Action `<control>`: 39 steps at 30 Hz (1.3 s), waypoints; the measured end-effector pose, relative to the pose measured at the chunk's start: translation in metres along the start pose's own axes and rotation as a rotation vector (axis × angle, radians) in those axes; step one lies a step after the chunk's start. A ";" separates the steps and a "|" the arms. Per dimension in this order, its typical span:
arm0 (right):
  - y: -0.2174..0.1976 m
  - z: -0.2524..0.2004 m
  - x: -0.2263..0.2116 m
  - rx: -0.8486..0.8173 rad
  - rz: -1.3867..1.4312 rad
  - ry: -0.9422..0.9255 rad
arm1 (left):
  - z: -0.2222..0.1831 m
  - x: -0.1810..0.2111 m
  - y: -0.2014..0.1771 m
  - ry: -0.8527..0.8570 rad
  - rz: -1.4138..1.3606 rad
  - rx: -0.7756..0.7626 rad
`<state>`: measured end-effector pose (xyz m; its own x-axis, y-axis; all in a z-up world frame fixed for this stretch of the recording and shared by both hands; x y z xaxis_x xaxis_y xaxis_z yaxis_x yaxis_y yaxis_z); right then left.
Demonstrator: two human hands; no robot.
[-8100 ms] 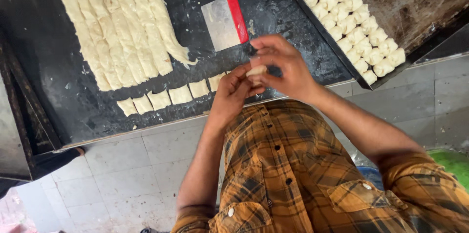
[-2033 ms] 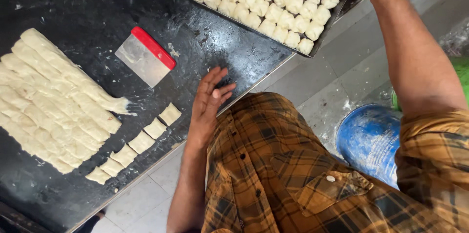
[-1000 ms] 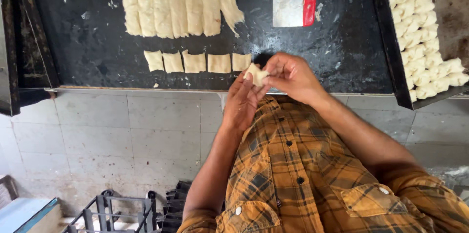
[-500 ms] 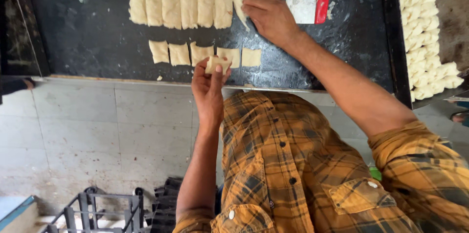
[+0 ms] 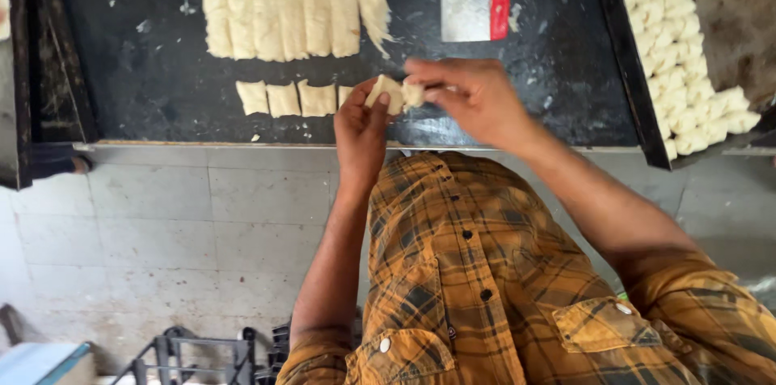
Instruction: The person shapes small pieces of dough by hand, rolling and pinching them into uniform rounds and placing them into a large metal tray.
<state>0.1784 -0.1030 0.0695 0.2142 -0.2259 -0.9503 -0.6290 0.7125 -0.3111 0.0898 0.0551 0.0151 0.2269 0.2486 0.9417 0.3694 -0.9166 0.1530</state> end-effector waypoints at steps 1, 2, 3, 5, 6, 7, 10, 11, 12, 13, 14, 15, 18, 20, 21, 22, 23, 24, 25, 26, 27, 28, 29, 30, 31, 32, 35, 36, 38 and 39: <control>0.001 -0.005 -0.011 0.057 -0.131 -0.120 | -0.001 -0.001 0.010 -0.062 -0.090 -0.061; 0.004 -0.010 -0.020 0.081 -0.230 -0.225 | -0.006 0.000 0.019 -0.126 -0.179 -0.121; 0.005 -0.015 -0.029 0.104 -0.336 -0.328 | -0.010 0.000 0.029 -0.192 -0.271 -0.181; 0.002 -0.025 -0.043 0.163 -0.505 -0.444 | -0.014 0.009 0.039 -0.212 -0.286 -0.220; -0.004 -0.029 -0.048 0.203 -0.566 -0.458 | -0.015 0.012 0.044 -0.221 -0.295 -0.236; -0.011 -0.034 -0.054 0.239 -0.621 -0.474 | -0.016 0.018 0.048 -0.163 -0.234 -0.261; -0.049 -0.033 -0.037 0.238 -0.067 -0.173 | -0.021 0.030 0.061 -0.020 -0.078 -0.322; -0.048 -0.028 -0.027 0.126 0.043 -0.066 | -0.022 0.031 0.065 0.011 -0.045 -0.335; -0.044 -0.026 -0.017 0.012 0.154 0.038 | -0.023 0.032 0.069 0.042 -0.011 -0.348; -0.037 -0.027 -0.006 -0.102 0.263 0.142 | -0.022 0.029 0.072 0.024 0.046 -0.325; -0.040 -0.028 -0.006 -0.065 0.134 0.061 | -0.021 0.025 0.074 0.006 0.103 -0.301; -0.041 -0.031 -0.006 -0.034 0.005 -0.017 | -0.021 0.021 0.074 -0.014 0.159 -0.273; -0.035 -0.052 -0.020 0.099 -0.365 -0.354 | -0.022 0.020 0.079 0.028 0.030 -0.270; -0.035 -0.064 -0.028 0.162 -0.471 -0.503 | -0.020 0.009 0.083 -0.166 -0.223 -0.289; -0.037 -0.069 -0.029 0.176 -0.451 -0.512 | -0.023 0.004 0.086 -0.268 -0.349 -0.296; -0.040 -0.073 -0.030 0.190 -0.430 -0.521 | -0.024 0.005 0.089 -0.267 -0.356 -0.323; -0.041 -0.074 -0.028 0.178 -0.396 -0.501 | -0.027 0.007 0.089 -0.273 -0.358 -0.355; -0.041 -0.075 -0.027 0.167 -0.361 -0.480 | -0.030 0.008 0.092 -0.279 -0.359 -0.387; -0.042 -0.075 -0.026 0.164 -0.331 -0.460 | -0.031 0.012 0.093 -0.252 -0.264 -0.408; -0.049 -0.073 -0.019 0.192 -0.039 -0.364 | -0.032 0.016 0.094 -0.225 -0.169 -0.428; -0.056 -0.070 -0.010 0.217 0.245 -0.274 | -0.031 0.020 0.098 -0.186 -0.079 -0.451; -0.058 -0.067 0.000 0.239 0.529 -0.182 | -0.030 0.025 0.101 -0.169 -0.075 -0.465; -0.052 -0.067 0.014 0.199 0.791 -0.003 | -0.031 0.028 0.104 -0.155 -0.074 -0.474; -0.041 -0.069 0.027 0.153 1.050 0.179 | -0.030 0.029 0.107 -0.141 -0.074 -0.483; -0.025 -0.075 0.036 0.095 1.308 0.373 | -0.031 0.033 0.108 -0.084 -0.078 -0.477; -0.027 -0.080 0.042 0.179 1.269 0.375 | -0.032 0.036 0.109 -0.027 -0.082 -0.471; -0.037 -0.088 0.051 0.329 1.029 0.325 | -0.032 0.037 0.109 0.030 -0.085 -0.402; -0.042 -0.088 0.047 0.323 0.871 0.267 | -0.033 0.038 0.108 0.032 -0.084 -0.375; -0.057 -0.080 0.034 0.310 0.465 0.120 | -0.027 0.043 0.108 0.087 0.110 -0.339; -0.059 -0.079 0.025 0.293 0.227 0.051 | -0.028 0.044 0.106 0.103 0.208 -0.319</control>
<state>0.1614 -0.2035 0.0628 0.0517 -0.0680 -0.9963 -0.4140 0.9065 -0.0833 0.1138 -0.0398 0.0807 0.1696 0.0292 0.9851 0.0229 -0.9994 0.0257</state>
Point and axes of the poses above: each hand's wrist, its own z-axis towards the middle knuckle, its own y-axis out of the palm, x = y × z, the point moved 7 cm from there along z, towards the middle knuckle, and after that the axes turned 4 degrees about z, right-handed, at the moved point
